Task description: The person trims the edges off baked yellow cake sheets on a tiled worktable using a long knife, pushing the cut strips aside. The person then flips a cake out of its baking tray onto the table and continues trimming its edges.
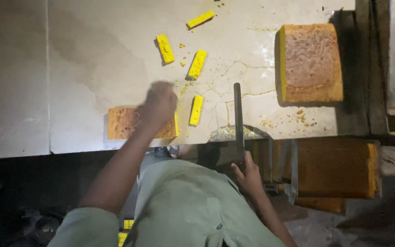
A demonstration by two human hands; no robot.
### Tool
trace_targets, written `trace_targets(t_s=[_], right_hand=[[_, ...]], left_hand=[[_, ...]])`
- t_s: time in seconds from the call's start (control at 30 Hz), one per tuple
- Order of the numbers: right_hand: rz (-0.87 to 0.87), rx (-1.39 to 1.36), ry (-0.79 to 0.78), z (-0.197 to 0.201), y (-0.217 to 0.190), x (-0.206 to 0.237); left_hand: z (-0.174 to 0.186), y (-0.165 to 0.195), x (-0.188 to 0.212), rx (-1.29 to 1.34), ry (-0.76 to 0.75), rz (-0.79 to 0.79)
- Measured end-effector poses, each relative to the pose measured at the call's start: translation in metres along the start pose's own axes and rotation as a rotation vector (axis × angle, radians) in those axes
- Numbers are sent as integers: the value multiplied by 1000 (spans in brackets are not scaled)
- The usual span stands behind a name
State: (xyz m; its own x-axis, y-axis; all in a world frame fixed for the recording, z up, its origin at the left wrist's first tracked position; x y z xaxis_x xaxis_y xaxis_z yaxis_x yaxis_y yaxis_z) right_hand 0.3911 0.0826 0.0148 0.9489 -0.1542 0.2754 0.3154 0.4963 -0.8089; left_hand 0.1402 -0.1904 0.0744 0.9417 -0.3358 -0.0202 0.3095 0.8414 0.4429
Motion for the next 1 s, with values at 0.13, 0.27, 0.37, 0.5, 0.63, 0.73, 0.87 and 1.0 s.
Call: trace_targets(t_s=[0.13,0.27,0.37,0.5,0.63,0.73,0.87,1.0], right_hand=[[-24,-100,-70,-6,6,-3],[-172,117,-150,-25,28,-1],[-21,171,-205,-44,15,3],[40,136,-239,-72,-15,12],[88,44,-177,-113,-81,1],[-19,219,-137,-155,-120,-20],[49,371,-9,-185,-183,-40],[-107,417,-35,-196,-192,-44]], left_hand=[[-41,53,26,-229,-150,-253],[-19,28,16,-45,99,-117],[-10,-17,22,-46,68,45],[-4,-33,53,-115,16,-10],[9,-22,73,-256,96,-182],[8,-31,75,-238,63,-164],[10,-39,78,-207,85,-185],[9,-44,77,-221,75,-182]])
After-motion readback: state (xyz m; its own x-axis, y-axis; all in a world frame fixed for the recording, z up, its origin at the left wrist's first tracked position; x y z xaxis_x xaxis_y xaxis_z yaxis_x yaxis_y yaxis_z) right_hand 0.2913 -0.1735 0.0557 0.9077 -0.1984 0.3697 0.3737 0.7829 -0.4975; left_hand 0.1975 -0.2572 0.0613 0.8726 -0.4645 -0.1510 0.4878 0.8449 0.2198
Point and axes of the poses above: each hand's wrist, its own x-axis away from the middle knuckle, its own z-axis out of the back of the hand, y = z × x, the point moved 10 cm from there along -x, towards the middle knuckle, and after that the axes turned 2 degrees about -z, right-handed, at the moved point
